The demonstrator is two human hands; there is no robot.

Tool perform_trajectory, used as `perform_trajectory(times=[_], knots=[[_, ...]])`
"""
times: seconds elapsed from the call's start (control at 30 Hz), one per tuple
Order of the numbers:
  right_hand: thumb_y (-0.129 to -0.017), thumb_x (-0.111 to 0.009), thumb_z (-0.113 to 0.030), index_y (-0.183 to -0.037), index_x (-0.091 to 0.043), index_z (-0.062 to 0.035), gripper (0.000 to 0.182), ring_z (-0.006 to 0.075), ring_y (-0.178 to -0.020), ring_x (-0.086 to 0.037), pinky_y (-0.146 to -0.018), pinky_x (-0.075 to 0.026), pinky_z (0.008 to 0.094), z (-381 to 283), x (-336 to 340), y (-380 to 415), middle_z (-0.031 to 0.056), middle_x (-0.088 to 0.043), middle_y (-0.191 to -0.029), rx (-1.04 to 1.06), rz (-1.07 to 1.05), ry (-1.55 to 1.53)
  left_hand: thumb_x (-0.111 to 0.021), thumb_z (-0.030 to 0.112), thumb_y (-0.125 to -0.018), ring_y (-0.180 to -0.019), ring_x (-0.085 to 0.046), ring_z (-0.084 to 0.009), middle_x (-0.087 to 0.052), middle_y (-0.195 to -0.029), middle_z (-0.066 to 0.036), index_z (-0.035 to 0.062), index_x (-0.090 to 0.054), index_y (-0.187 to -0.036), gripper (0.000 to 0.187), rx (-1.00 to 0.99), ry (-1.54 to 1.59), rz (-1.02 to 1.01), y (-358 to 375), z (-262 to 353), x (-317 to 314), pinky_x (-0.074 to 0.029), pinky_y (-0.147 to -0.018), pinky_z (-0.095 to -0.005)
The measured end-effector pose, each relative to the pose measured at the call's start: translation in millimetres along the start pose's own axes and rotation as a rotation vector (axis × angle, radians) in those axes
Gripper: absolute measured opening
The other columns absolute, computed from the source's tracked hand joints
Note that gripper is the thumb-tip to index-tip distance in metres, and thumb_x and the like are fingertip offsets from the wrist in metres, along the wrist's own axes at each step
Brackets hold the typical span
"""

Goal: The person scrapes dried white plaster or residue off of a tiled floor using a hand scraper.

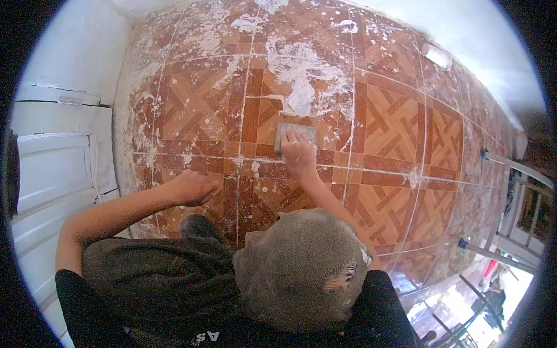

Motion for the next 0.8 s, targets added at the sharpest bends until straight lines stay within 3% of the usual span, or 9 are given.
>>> perform_trajectory(times=[0.13, 0.2, 0.23, 0.3, 0.4, 0.6, 0.8], knots=[[-0.067, -0.053, -0.001, -0.107, -0.05, -0.0093, 0.041, 0.0232, -0.085, -0.057, -0.062, -0.05, 0.0331, 9.3, -3.7, -15.4, 0.0043, -0.055, -0.099, -0.037, -0.031, 0.049, -0.049, 0.026, -0.077, -0.057, -0.058, -0.0301, -0.058, -0.064, -0.013, 0.0082, -0.052, -0.088, 0.021, -0.006, 0.038, -0.045, -2.6, -1.3, -5.0, -0.046, -0.048, -0.0402], [-0.067, -0.055, -0.006, -0.098, -0.052, -0.0039, 0.031, 0.0188, -0.093, -0.054, -0.069, -0.049, 0.0291, 9.6, 2.3, -25.4, 0.0056, -0.054, -0.093, -0.076, -0.167, 0.029, -0.049, 0.025, -0.077, -0.057, -0.058, -0.0302, -0.058, -0.063, -0.013, 0.0081, -0.052, -0.087, 0.02, -0.033, 0.037, -0.002, 0.5, -2.2, -9.0, -0.046, -0.048, -0.0402], [-0.067, -0.055, -0.006, -0.098, -0.052, -0.0039, 0.031, 0.0188, -0.093, -0.054, -0.069, -0.049, 0.0291, 12.4, 0.8, -23.0, 0.0056, -0.054, -0.093, -0.078, -0.163, 0.035, -0.049, 0.025, -0.077, -0.057, -0.058, -0.0302, -0.057, -0.062, -0.012, 0.008, -0.052, -0.086, 0.019, -0.058, 0.031, 0.049, -0.2, -2.4, -7.5, -0.046, -0.049, -0.0402], [-0.065, -0.053, 0.0, -0.113, -0.048, -0.011, 0.05, 0.0248, -0.092, -0.056, -0.066, -0.05, 0.0329, 13.3, 3.6, -14.5, 0.0031, -0.053, -0.109, -0.011, -0.041, -0.011, -0.049, 0.025, -0.077, -0.057, -0.058, -0.0301, -0.057, -0.062, -0.012, 0.0079, -0.052, -0.086, 0.02, -0.042, 0.022, 0.066, 0.1, -1.7, -5.9, -0.045, -0.048, -0.0401], [-0.063, -0.054, 0.002, -0.112, -0.05, -0.0105, 0.051, 0.026, -0.097, -0.053, -0.073, -0.048, 0.0336, 10.2, 26.3, -0.1, 0.0042, -0.052, -0.112, -0.062, -0.112, -0.126, -0.05, 0.025, -0.077, -0.059, -0.058, -0.0299, -0.057, -0.062, -0.012, 0.0078, -0.052, -0.086, 0.02, -0.013, 0.017, 0.045, 1.0, -2.6, -6.2, -0.045, -0.048, -0.04], [-0.062, -0.058, 0.0, -0.112, -0.05, -0.0085, 0.051, 0.0251, -0.108, -0.046, -0.088, -0.04, 0.0344, 15.0, 17.2, 17.3, 0.007, -0.05, -0.114, 0.007, -0.063, -0.022, -0.05, 0.026, -0.077, -0.061, -0.059, -0.0293, -0.057, -0.064, -0.013, 0.0079, -0.052, -0.085, 0.02, 0.004, 0.01, 0.032, 4.7, -2.4, -5.0, -0.044, -0.049, -0.04], [-0.063, -0.058, -0.001, -0.111, -0.049, -0.0052, 0.049, 0.025, -0.105, -0.048, -0.09, -0.038, 0.0342, 12.2, 11.4, 0.8, 0.008, -0.051, -0.111, 0.033, -0.029, -0.084, -0.05, 0.024, -0.077, -0.062, -0.058, -0.0308, -0.057, -0.065, -0.013, 0.0067, -0.051, -0.082, 0.019, 0.034, 0.04, 0.018, 2.8, -1.3, -0.1, -0.045, -0.052, -0.0416]])
Point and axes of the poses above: each hand's wrist, its own y-axis away from the middle knuckle, its own x-axis out of the back of the hand, z = x × y, the point moved 4 cm from there along -y, towards the middle knuckle
